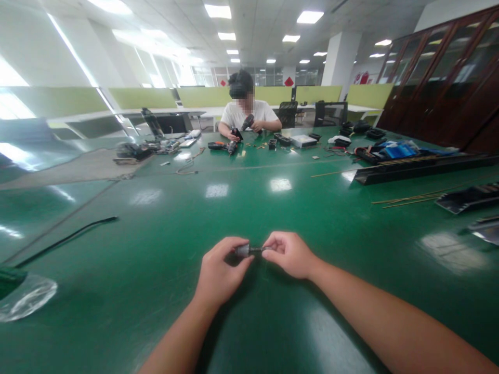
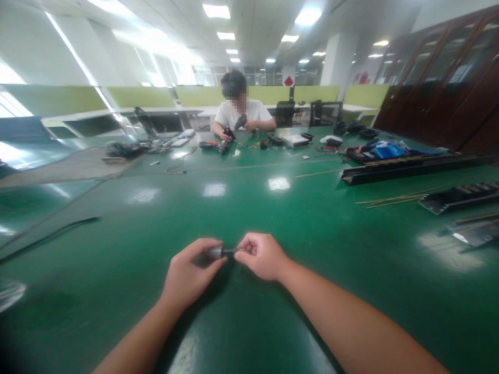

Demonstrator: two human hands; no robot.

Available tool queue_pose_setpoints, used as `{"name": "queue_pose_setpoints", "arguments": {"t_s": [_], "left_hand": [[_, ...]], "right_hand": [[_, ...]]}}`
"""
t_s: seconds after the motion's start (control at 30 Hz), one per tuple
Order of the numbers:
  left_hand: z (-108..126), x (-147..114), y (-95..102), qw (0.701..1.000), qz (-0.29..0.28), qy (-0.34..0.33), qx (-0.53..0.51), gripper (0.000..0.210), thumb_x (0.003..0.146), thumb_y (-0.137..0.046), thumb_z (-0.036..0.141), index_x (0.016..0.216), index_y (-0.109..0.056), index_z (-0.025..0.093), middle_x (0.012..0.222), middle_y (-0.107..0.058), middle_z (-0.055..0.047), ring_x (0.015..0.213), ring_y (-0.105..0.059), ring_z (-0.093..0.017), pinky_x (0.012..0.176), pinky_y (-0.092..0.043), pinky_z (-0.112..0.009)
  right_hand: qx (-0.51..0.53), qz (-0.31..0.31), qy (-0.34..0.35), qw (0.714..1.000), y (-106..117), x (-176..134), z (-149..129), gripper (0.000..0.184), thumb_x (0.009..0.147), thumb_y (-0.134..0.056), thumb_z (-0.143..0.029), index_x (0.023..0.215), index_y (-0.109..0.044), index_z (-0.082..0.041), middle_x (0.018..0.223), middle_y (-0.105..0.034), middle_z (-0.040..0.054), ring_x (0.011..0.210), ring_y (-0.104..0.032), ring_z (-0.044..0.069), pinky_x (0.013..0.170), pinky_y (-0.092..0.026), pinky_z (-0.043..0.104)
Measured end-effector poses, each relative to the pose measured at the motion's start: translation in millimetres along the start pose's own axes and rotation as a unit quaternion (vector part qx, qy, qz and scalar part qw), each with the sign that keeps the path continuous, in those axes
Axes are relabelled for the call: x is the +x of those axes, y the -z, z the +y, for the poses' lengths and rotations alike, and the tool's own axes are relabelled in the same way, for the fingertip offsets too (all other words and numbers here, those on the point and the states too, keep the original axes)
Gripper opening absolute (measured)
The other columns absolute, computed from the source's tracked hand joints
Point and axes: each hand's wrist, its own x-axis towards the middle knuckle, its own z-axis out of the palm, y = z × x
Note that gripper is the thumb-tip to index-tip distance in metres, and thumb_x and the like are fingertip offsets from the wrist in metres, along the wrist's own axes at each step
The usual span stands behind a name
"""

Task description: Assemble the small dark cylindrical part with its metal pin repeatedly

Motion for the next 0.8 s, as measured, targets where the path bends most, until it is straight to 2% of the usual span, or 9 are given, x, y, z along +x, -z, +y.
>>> {"name": "queue_pose_setpoints", "arguments": {"t_s": [0.13, 0.23, 0.4, 0.5, 0.6, 0.7, 0.8], "left_hand": [[-4, -1, -0.1, 1.0, 0.003, 0.012, 0.001, 0.021, 0.08, -0.072, 0.027, 0.101, -0.067, 0.025, 0.099, -0.069, 0.001, 0.087, -0.064, -0.016, 0.081, -0.049, -0.028], [-7, 0, 0.7, 0.999, 0.017, 0.046, 0.003, 0.023, 0.079, -0.073, 0.032, 0.101, -0.068, 0.025, 0.1, -0.069, 0.0, 0.087, -0.064, -0.017, 0.082, -0.049, -0.029], [-9, 8, 3.0, 0.984, 0.087, 0.157, -0.004, 0.038, 0.076, -0.074, 0.049, 0.102, -0.067, 0.022, 0.093, -0.07, -0.003, 0.081, -0.063, -0.019, 0.08, -0.047, -0.033], [-12, 14, 2.7, 0.959, 0.113, 0.226, -0.127, 0.051, 0.076, -0.071, 0.055, 0.111, -0.063, 0.019, 0.093, -0.07, -0.005, 0.08, -0.062, -0.019, 0.076, -0.048, -0.031], [-20, 17, 1.6, 0.916, 0.145, 0.28, -0.249, 0.063, 0.073, -0.074, 0.057, 0.121, -0.061, 0.017, 0.098, -0.071, -0.006, 0.08, -0.062, -0.016, 0.075, -0.048, -0.027], [-27, 16, 1.1, 0.889, 0.16, 0.306, -0.302, 0.062, 0.066, -0.081, 0.055, 0.111, -0.067, 0.015, 0.103, -0.07, -0.007, 0.082, -0.062, -0.014, 0.078, -0.049, -0.024], [-23, 14, 2.2, 0.883, 0.147, 0.312, -0.317, 0.067, 0.056, -0.087, 0.053, 0.108, -0.067, 0.015, 0.105, -0.07, -0.008, 0.089, -0.064, -0.016, 0.083, -0.05, -0.025]], "right_hand": [[0.012, 0.012, -0.003, 1.0, 1, 0, 0, 0.011, 0.075, -0.069, -0.023, 0.08, -0.065, -0.014, 0.059, -0.054, -0.0038, 0.05, -0.043, 0.008, 0.047, -0.031, 0.02], [0.081, 0.024, -0.01, 0.996, 4, 2, 1, 0.014, 0.075, -0.07, -0.026, 0.078, -0.062, -0.015, 0.06, -0.058, -0.0026, 0.046, -0.045, 0.008, 0.044, -0.032, 0.019], [0.21, 0.041, -0.03, 0.976, 6, 9, 7, 0.038, 0.089, -0.051, -0.05, 0.073, -0.057, -0.016, 0.053, -0.058, -0.001, 0.033, -0.037, 0.007, 0.034, -0.023, 0.02], [0.231, 0.045, -0.04, 0.971, 5, 11, 9, 0.046, 0.091, -0.047, -0.057, 0.07, -0.054, -0.017, 0.048, -0.054, -0.0019, 0.033, -0.037, 0.007, 0.033, -0.022, 0.021], [0.238, 0.04, -0.035, 0.97, 3, 12, 10, 0.048, 0.09, -0.049, -0.059, 0.067, -0.052, -0.017, 0.046, -0.051, -0.0028, 0.034, -0.037, 0.007, 0.034, -0.023, 0.02], [0.244, 0.047, -0.028, 0.968, 3, 13, 11, 0.049, 0.09, -0.047, -0.059, 0.065, -0.051, -0.018, 0.044, -0.05, -0.0029, 0.033, -0.036, 0.007, 0.035, -0.024, 0.021], [0.242, 0.055, -0.02, 0.969, 3, 14, 13, 0.049, 0.091, -0.046, -0.059, 0.065, -0.051, -0.018, 0.043, -0.05, -0.003, 0.033, -0.038, 0.008, 0.035, -0.026, 0.021]]}}
